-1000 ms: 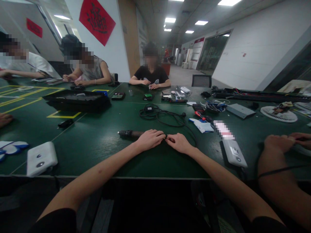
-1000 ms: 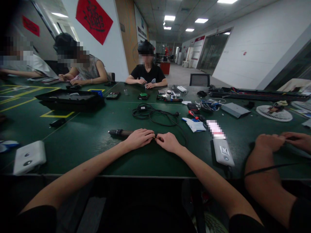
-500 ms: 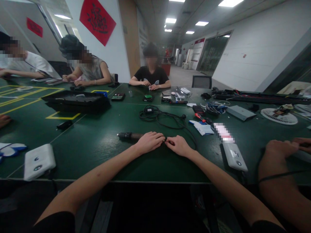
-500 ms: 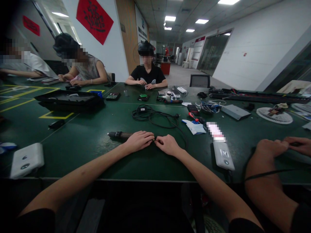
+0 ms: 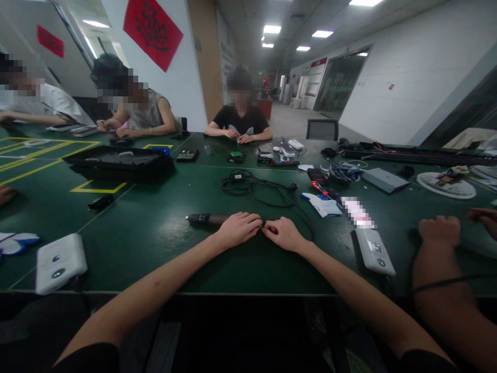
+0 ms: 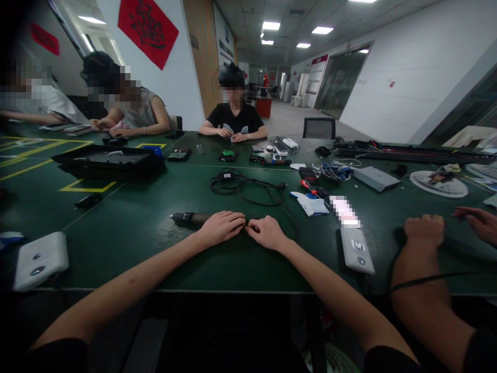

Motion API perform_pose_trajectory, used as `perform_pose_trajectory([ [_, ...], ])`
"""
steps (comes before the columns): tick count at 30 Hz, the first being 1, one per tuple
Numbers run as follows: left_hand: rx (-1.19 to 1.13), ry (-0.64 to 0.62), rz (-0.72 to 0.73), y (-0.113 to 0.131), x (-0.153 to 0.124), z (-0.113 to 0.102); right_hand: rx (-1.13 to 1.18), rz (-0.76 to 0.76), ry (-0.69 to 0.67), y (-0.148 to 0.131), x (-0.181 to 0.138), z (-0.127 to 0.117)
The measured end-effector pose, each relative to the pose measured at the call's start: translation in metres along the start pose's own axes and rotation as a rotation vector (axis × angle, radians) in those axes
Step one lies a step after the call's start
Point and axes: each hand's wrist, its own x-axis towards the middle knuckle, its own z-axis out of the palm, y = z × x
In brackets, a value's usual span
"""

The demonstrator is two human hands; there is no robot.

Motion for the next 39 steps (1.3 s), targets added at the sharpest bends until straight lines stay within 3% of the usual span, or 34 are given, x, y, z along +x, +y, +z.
perform_pose_trajectory([
  [39,-0.012,-0.022,-0.026,-0.0005,0.0023,0.0005,0.043,0.006,-0.009,0.0007,0.0023,-0.0024],
])
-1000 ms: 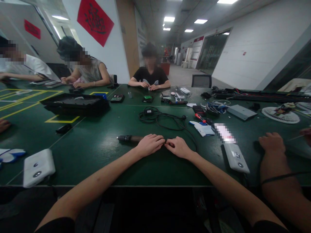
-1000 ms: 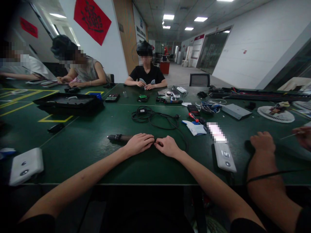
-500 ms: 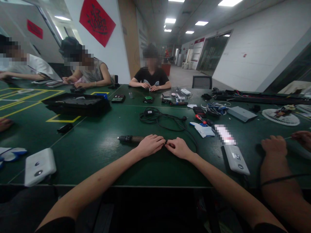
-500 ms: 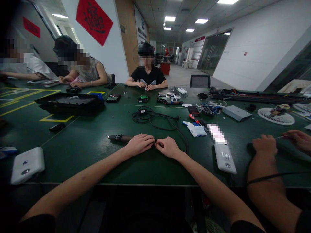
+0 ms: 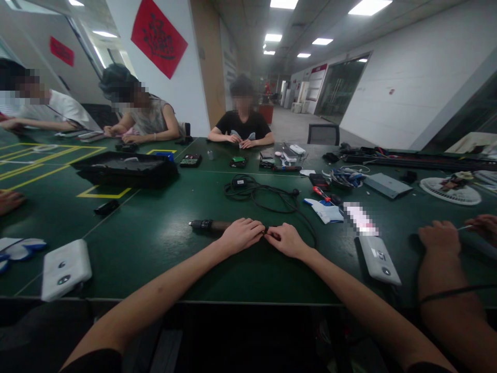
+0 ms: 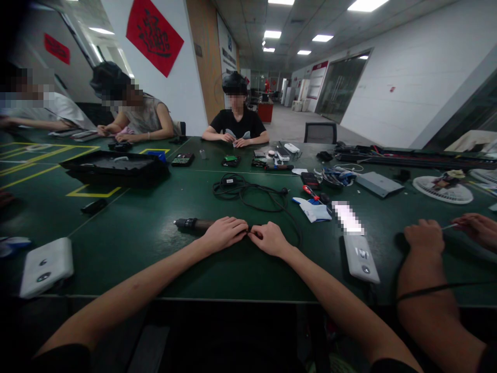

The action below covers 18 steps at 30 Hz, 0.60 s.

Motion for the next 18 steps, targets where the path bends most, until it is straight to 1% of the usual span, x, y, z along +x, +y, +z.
perform_pose_trajectory([
  [9,0.002,0.005,0.018,-0.0011,-0.0013,0.0023,-0.018,-0.003,-0.002,0.0011,0.0004,0.0016],
  [18,0.014,0.018,-0.005,-0.0008,0.0,0.0039,-0.015,-0.012,0.011,0.0047,-0.0001,0.004],
])
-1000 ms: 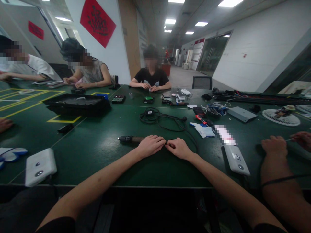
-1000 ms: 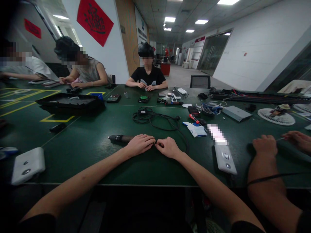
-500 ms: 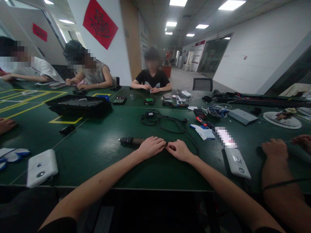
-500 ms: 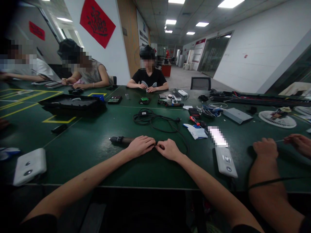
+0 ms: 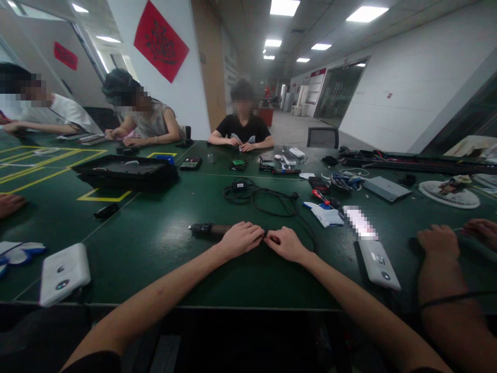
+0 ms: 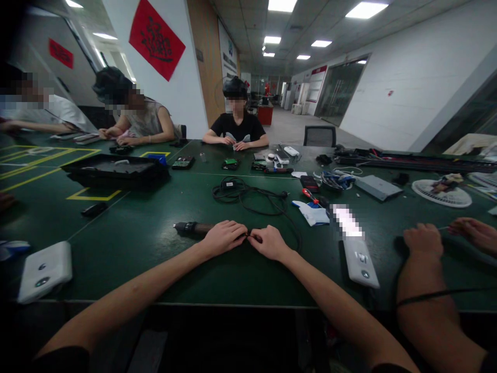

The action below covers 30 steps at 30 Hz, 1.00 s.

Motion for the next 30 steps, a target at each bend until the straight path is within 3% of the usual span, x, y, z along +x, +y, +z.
perform_pose_trajectory([
  [12,0.019,0.013,-0.018,0.002,0.0,0.002,-0.002,0.011,0.002,-0.001,-0.002,-0.003],
  [19,-0.012,-0.024,0.112,-0.013,0.002,-0.001,-0.078,-0.061,-0.035,0.0,0.006,-0.013],
  [30,0.012,-0.014,0.074,-0.008,-0.001,-0.002,-0.06,-0.059,-0.022,0.002,0.004,-0.005],
])
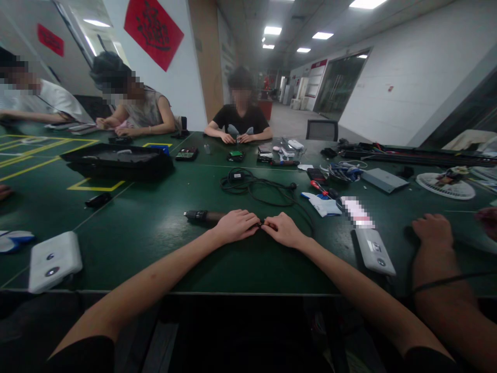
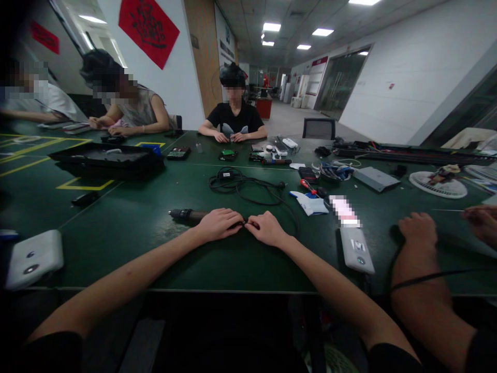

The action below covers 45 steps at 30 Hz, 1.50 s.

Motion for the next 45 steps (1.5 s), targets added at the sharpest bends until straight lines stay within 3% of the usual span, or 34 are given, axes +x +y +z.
perform_pose_trajectory([
  [14,0.011,0.025,-0.018,0.003,-0.003,0.003,-0.052,0.007,-0.011,-0.009,-0.005,-0.003],
  [19,0.012,0.028,-0.093,0.007,-0.001,0.002,-0.081,-0.003,-0.033,-0.013,-0.005,-0.004],
  [45,-0.002,0.083,-0.046,0.006,-0.005,0.002,-0.069,-0.006,-0.001,-0.01,-0.007,-0.002],
])
